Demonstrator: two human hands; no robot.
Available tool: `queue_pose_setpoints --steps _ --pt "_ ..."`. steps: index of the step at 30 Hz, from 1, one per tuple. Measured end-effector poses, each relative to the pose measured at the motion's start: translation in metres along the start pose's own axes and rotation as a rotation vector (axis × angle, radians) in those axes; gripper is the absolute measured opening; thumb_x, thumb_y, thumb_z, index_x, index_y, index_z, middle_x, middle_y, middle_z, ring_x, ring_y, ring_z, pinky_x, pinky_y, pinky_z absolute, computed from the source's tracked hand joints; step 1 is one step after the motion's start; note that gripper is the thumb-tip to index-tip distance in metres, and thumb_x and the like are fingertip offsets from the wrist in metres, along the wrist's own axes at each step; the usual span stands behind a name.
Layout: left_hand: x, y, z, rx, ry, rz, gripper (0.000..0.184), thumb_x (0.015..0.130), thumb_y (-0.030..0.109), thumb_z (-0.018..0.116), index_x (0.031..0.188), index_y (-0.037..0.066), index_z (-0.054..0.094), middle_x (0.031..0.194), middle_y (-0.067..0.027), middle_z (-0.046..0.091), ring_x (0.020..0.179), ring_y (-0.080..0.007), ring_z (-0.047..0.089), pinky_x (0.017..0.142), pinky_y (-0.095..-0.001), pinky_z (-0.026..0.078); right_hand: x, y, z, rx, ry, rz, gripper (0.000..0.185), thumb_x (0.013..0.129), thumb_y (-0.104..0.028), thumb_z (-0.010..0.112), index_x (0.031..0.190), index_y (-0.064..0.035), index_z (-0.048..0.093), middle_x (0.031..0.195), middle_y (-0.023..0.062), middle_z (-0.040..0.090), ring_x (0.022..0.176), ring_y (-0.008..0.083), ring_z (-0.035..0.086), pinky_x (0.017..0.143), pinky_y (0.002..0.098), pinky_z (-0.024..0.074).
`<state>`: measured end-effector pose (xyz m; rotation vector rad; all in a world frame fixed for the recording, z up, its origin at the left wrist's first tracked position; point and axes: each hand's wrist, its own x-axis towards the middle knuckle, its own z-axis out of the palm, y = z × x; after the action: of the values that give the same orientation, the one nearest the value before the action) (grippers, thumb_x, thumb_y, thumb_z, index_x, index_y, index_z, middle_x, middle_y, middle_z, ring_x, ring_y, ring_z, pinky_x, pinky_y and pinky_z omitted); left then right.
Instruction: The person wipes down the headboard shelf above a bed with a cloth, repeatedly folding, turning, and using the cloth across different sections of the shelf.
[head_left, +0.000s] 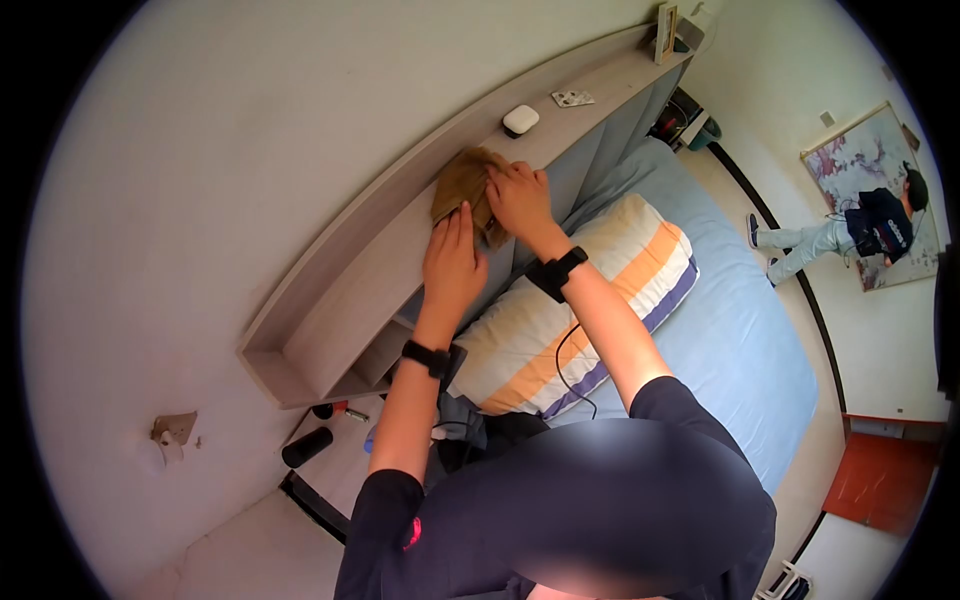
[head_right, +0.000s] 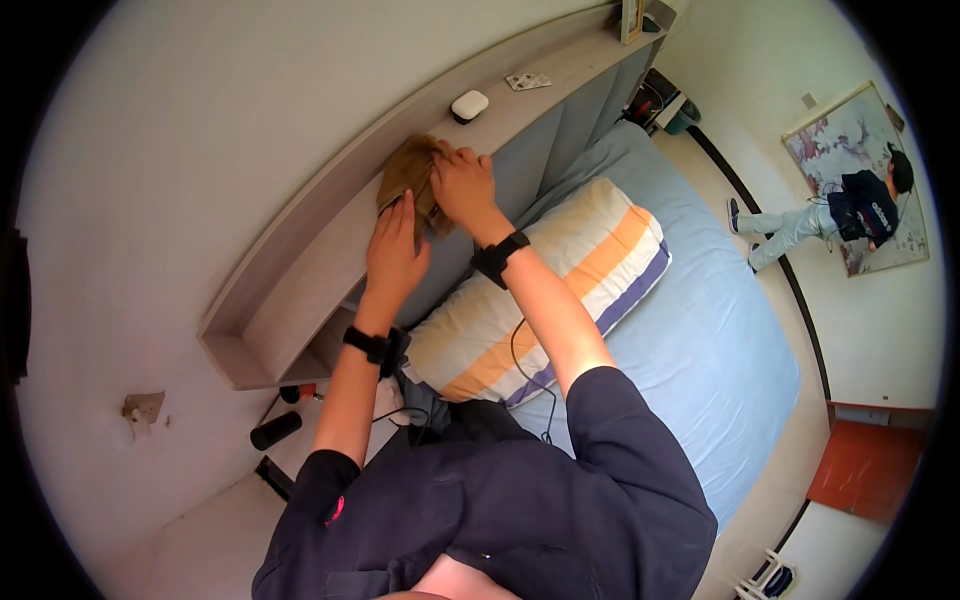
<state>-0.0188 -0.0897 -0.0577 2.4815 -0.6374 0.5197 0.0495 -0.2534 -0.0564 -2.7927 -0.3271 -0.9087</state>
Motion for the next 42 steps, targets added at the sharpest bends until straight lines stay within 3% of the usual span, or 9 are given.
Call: queue_pose_setpoints --steps 5,12,25,27,29,30,32,37,42 --pt "0.036 0.002 0.022 -0.063 -0.043 0.037 0.076 0.078 0.010 0.062 0.146 -0.003 0.031 0.133 -0.0228 0.052 0.122 -0.0379 0.049 0.104 -0.0415 0.041 0.015 0.029 0.018 -0.158 0.034 0.048 0.030 0.087 -0.021 0.057 0.112 -0.0093 0.069 0.122 0.0034 0.064 0.100 0.0207 0.056 0.079 0.0387 0.0399" --pt "0.023 0.003 0.017 0.040 -0.089 -0.011 0.077 0.075 0.010 0.064 0.144 -0.006 0.033 0.129 -0.0232 0.053 0.117 -0.0366 0.052 0.102 -0.0407 0.043 0.013 0.024 0.012 -0.043 -0.202 0.018 0.034 0.080 -0.016 0.056 0.111 -0.0077 0.068 0.121 0.0064 0.062 0.103 0.0251 0.055 0.083 0.0444 0.0436" --pt "-0.148 -0.004 -0.108 0.196 -0.060 -0.167 0.074 0.075 0.009 0.060 0.144 -0.002 0.036 0.128 -0.0227 0.055 0.117 -0.0388 0.053 0.101 -0.0446 0.044 -0.094 -0.152 -0.048 0.620 -0.126 -0.107 0.031 0.077 -0.006 0.060 0.106 0.0008 0.067 0.122 0.0108 0.062 0.103 0.0331 0.056 0.082 0.0397 0.0483" --pt "-0.163 -0.010 -0.126 0.121 -0.026 -0.150 0.067 0.079 0.012 0.060 0.142 0.000 0.040 0.126 -0.0226 0.056 0.117 -0.0399 0.053 0.100 -0.0447 0.044 -0.102 -0.165 -0.068 0.696 -0.173 -0.061 0.033 0.079 -0.007 0.061 0.111 0.0000 0.067 0.117 0.0119 0.064 0.101 0.0349 0.057 0.082 0.0397 0.0485" --pt "-0.171 -0.013 -0.144 -0.129 -0.038 -0.277 0.061 0.081 0.016 0.062 0.138 -0.001 0.046 0.118 -0.0214 0.060 0.111 -0.0405 0.056 0.100 -0.0441 0.044 -0.100 -0.165 -0.090 0.824 -0.484 0.075 0.039 0.085 -0.011 0.065 0.123 -0.0051 0.064 0.092 0.0113 0.069 0.082 0.0261 0.062 0.074 0.0343 0.0489" --pt "-0.174 -0.014 -0.153 -0.223 -0.040 -0.409 0.055 0.087 0.018 0.064 0.136 -0.001 0.048 0.118 -0.0193 0.063 0.107 -0.0345 0.061 0.097 -0.0411 0.046 -0.102 -0.168 -0.100 0.804 -0.473 0.086 0.039 0.085 -0.011 0.065 0.123 -0.0051 0.064 0.092 0.0113 0.069 0.082 0.0261 0.062 0.074 0.0343 0.0489" --pt "-0.187 -0.027 -0.158 -0.479 0.018 -0.500 0.050 0.088 0.015 0.064 0.134 -0.001 0.050 0.117 -0.0171 0.063 0.106 -0.0289 0.062 0.095 -0.0369 0.047 -0.106 -0.175 -0.123 1.132 -0.562 0.447 0.044 0.089 -0.016 0.067 0.131 -0.0100 0.059 0.072 0.0030 0.060 0.066 0.0123 0.052 0.066 0.0278 0.0433" --pt "-0.196 -0.031 -0.192 -1.005 0.136 -0.647 0.037 0.091 0.002 0.063 0.126 0.000 0.052 0.113 -0.0091 0.060 0.100 -0.0141 0.060 0.087 -0.0252 0.048 -0.118 -0.190 -0.180 1.280 -0.420 0.474 0.049 0.090 -0.014 0.067 0.136 -0.0107 0.054 0.071 -0.0042 0.039 0.068 0.0057 0.037 0.065 0.0205 0.0374" --pt "-0.197 -0.013 -0.244 -1.027 0.159 -0.547 0.041 0.089 0.001 0.065 0.126 0.001 0.048 0.112 -0.0064 0.052 0.094 -0.0123 0.059 0.082 -0.0236 0.047 -0.150 -0.196 -0.206 1.068 -0.280 0.405 0.035 0.087 -0.011 0.069 0.121 -0.0073 0.064 0.080 0.0024 0.063 0.077 0.0079 0.057 0.075 0.0253 0.0486"
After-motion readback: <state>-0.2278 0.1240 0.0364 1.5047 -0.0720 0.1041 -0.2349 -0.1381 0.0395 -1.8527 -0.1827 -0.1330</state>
